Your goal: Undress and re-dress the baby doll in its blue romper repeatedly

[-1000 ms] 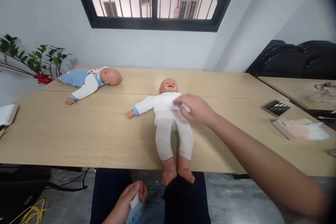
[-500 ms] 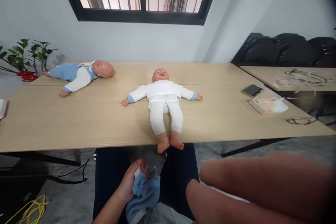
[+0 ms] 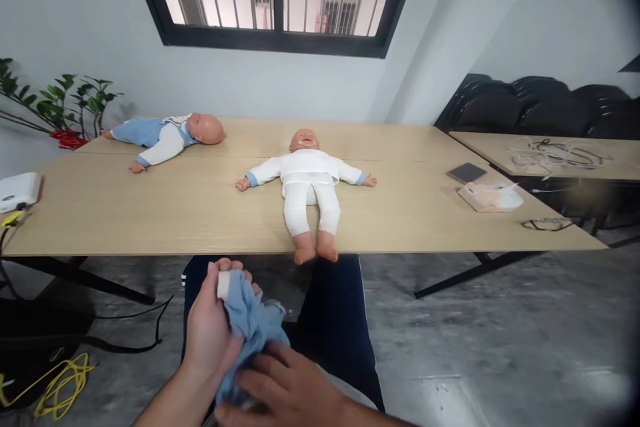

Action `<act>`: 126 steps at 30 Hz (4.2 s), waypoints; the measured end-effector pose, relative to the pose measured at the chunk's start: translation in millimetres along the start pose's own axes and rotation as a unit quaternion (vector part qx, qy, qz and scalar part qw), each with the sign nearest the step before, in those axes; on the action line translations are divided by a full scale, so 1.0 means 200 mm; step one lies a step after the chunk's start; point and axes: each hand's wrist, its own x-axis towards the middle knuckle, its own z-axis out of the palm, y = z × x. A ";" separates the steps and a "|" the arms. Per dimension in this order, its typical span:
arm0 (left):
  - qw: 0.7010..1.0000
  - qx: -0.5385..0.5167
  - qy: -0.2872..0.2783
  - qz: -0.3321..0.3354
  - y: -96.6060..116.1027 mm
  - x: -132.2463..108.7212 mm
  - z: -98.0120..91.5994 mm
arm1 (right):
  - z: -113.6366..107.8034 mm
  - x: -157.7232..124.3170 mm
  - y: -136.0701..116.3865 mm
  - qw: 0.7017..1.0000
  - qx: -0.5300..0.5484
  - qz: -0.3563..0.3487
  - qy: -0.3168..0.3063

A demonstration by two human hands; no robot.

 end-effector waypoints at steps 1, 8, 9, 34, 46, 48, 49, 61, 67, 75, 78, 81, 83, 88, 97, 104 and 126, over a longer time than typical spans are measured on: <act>1.000 -0.002 0.011 0.009 0.01 -0.02 0.05 | 0.08 -0.01 -0.01 0.998 -0.047 0.027 0.025; 0.997 0.026 -0.044 0.060 0.09 -0.08 0.22 | 0.14 -0.27 0.21 0.963 -0.097 0.193 0.162; 0.993 0.051 -0.071 0.080 0.11 -0.06 0.22 | 0.07 -0.31 0.27 0.961 -0.048 0.195 0.190; 0.526 0.638 -0.444 0.346 0.31 0.50 0.43 | -0.84 -0.37 1.19 0.867 0.055 0.319 0.379; 0.650 0.616 -0.331 0.296 0.12 1.10 0.49 | -0.52 -0.59 1.13 0.927 0.182 0.236 0.230; 0.639 0.625 -0.291 0.341 0.06 1.28 0.58 | -0.54 -0.50 1.24 0.916 0.140 0.253 0.279; 0.633 0.625 -0.284 0.359 0.03 1.35 0.61 | -0.55 -0.42 1.30 0.910 0.128 0.267 0.289; 0.741 0.448 -0.344 0.363 -0.07 1.50 0.68 | -0.38 0.37 1.97 0.775 0.291 0.421 0.371; 0.846 0.349 -0.314 0.254 -0.07 1.45 0.69 | -0.38 0.28 2.00 0.641 0.373 0.379 0.554; 0.616 0.606 -0.435 0.251 -0.02 1.39 0.66 | -0.42 0.27 1.96 0.625 0.329 0.350 0.615; 0.635 0.548 -0.420 0.347 -0.03 1.36 0.67 | -0.41 0.28 1.96 0.608 0.341 0.326 0.638; 0.669 0.455 -0.404 0.427 -0.05 1.31 0.68 | -0.40 0.29 1.98 0.566 0.359 0.317 0.671; 0.689 0.471 -0.394 0.385 -0.06 1.28 0.68 | -0.39 0.29 2.00 0.542 0.368 0.322 0.683; 0.620 0.573 -0.423 0.329 -0.10 1.26 0.69 | -0.38 0.29 2.00 0.565 0.373 0.307 0.669; 0.532 0.700 -0.366 0.305 -0.04 1.26 0.70 | -0.35 0.28 2.01 0.599 0.351 0.289 0.659; 0.556 0.687 -0.385 0.265 -0.03 1.27 0.68 | -0.35 0.28 2.02 0.601 0.349 0.288 0.659; 0.571 0.580 -0.567 0.125 0.03 1.17 0.71 | -0.40 0.25 2.04 0.621 0.330 0.289 0.650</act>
